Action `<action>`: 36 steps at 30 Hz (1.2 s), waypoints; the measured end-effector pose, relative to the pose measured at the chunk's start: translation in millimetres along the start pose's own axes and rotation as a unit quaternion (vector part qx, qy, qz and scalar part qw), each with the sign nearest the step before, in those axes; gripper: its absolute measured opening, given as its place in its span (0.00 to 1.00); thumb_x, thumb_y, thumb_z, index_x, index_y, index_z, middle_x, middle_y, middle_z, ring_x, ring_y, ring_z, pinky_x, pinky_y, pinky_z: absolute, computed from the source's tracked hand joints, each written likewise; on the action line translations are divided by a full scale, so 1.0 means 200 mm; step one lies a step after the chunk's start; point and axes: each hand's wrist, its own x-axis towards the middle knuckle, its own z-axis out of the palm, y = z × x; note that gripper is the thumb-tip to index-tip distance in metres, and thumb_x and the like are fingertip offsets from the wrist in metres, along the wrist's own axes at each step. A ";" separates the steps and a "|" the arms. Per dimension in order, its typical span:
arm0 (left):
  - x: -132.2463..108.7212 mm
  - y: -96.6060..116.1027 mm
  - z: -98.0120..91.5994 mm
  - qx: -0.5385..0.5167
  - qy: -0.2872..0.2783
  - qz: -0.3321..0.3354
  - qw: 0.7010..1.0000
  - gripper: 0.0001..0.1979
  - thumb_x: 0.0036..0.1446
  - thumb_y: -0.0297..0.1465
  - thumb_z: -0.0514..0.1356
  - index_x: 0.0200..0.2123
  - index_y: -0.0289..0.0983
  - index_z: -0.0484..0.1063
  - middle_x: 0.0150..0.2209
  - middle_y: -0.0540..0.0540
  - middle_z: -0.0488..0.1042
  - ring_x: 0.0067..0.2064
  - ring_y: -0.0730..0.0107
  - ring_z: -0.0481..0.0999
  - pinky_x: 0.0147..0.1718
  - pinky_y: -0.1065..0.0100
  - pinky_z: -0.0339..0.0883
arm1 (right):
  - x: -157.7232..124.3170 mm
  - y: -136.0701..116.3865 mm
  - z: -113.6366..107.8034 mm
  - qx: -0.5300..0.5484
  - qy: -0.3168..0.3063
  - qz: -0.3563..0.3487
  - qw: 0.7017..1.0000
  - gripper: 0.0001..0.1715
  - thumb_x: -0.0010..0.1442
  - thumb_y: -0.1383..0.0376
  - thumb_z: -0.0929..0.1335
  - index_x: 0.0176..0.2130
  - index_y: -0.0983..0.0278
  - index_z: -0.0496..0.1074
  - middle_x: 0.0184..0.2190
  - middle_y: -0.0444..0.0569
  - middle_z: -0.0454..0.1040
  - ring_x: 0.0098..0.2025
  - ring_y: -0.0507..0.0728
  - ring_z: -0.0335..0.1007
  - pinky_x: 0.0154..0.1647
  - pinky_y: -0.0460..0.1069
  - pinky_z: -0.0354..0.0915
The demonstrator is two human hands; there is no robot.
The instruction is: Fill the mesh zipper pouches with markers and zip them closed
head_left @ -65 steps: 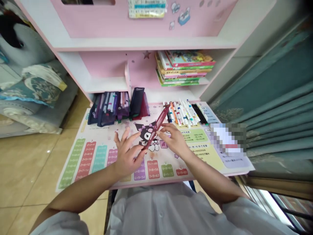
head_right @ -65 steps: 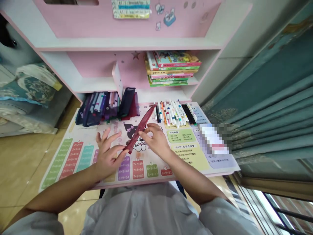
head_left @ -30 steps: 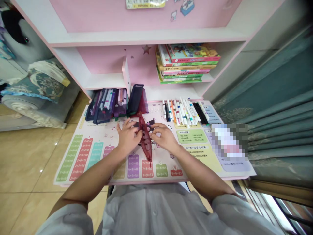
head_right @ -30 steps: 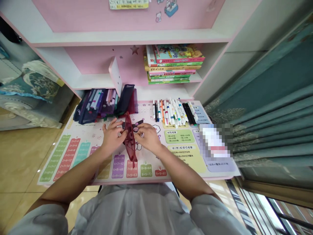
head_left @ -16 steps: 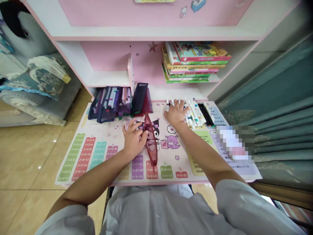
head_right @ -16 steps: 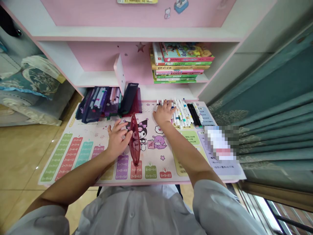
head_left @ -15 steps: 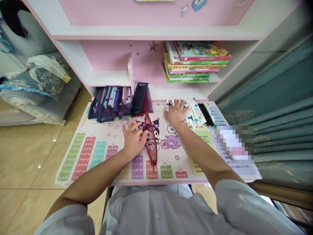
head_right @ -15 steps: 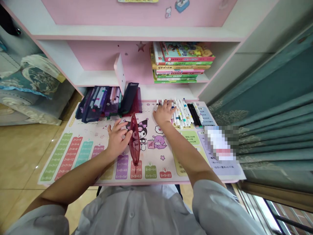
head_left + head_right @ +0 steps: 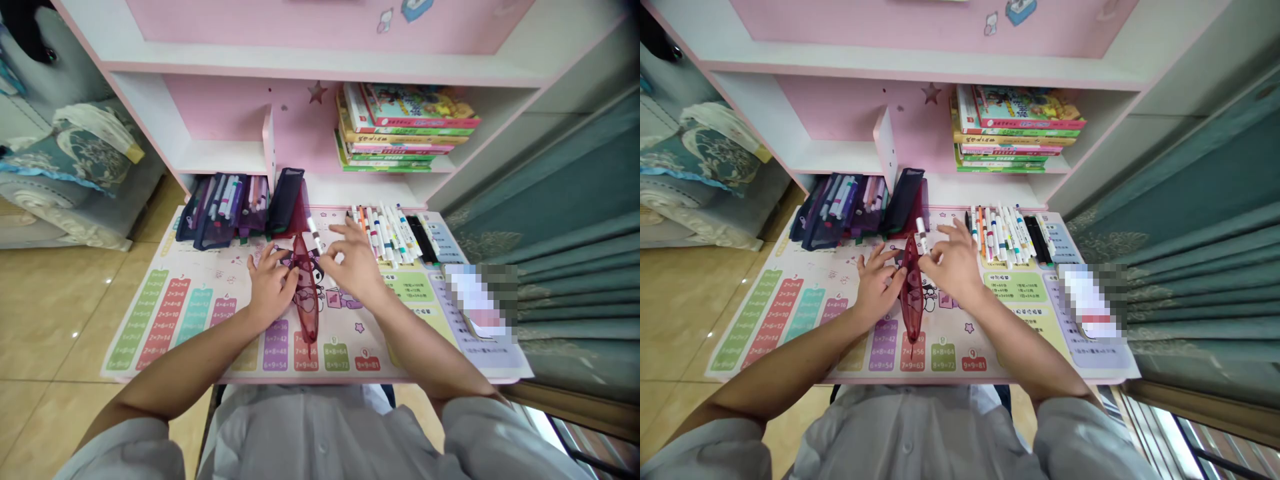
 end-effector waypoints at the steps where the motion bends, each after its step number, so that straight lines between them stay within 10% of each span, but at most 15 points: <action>1: 0.00 0.00 0.00 0.001 -0.004 -0.001 1.000 0.17 0.62 0.34 0.55 0.21 0.39 0.71 0.52 0.43 0.78 0.66 0.47 0.64 0.62 0.33 0.47 | -0.04 -0.05 -0.02 0.007 -0.022 -0.018 1.000 0.13 0.50 0.64 0.70 0.17 0.61 0.68 0.58 0.55 0.73 0.70 0.72 0.52 0.66 0.70 0.53; 9: 0.01 -0.02 -0.01 -0.002 -0.016 -0.003 1.000 0.17 0.64 0.34 0.54 0.22 0.38 0.71 0.54 0.42 0.77 0.66 0.45 0.63 0.61 0.30 0.45 | -0.13 -0.18 0.01 -0.105 -0.215 -0.023 0.971 0.09 0.52 0.65 0.69 0.23 0.64 0.76 0.65 0.62 0.65 0.72 0.75 0.44 0.65 0.78 0.44; 21: 0.01 -0.03 0.01 -0.003 -0.001 -0.015 1.000 0.19 0.64 0.35 0.54 0.20 0.38 0.69 0.54 0.43 0.77 0.66 0.47 0.63 0.62 0.34 0.45 | -0.19 -0.26 -0.05 -0.189 -0.315 -0.053 0.929 0.28 0.56 0.61 0.63 0.50 0.72 0.78 0.64 0.67 0.64 0.73 0.72 0.43 0.67 0.76 0.41; 36: 0.01 -0.01 0.00 0.018 -0.013 -0.013 1.000 0.18 0.63 0.33 0.55 0.19 0.38 0.67 0.53 0.44 0.78 0.66 0.49 0.63 0.62 0.34 0.47 | -0.12 -0.12 0.19 -0.191 -0.257 -0.029 0.947 0.20 0.59 0.59 0.68 0.45 0.67 0.80 0.58 0.68 0.70 0.70 0.76 0.49 0.63 0.80 0.45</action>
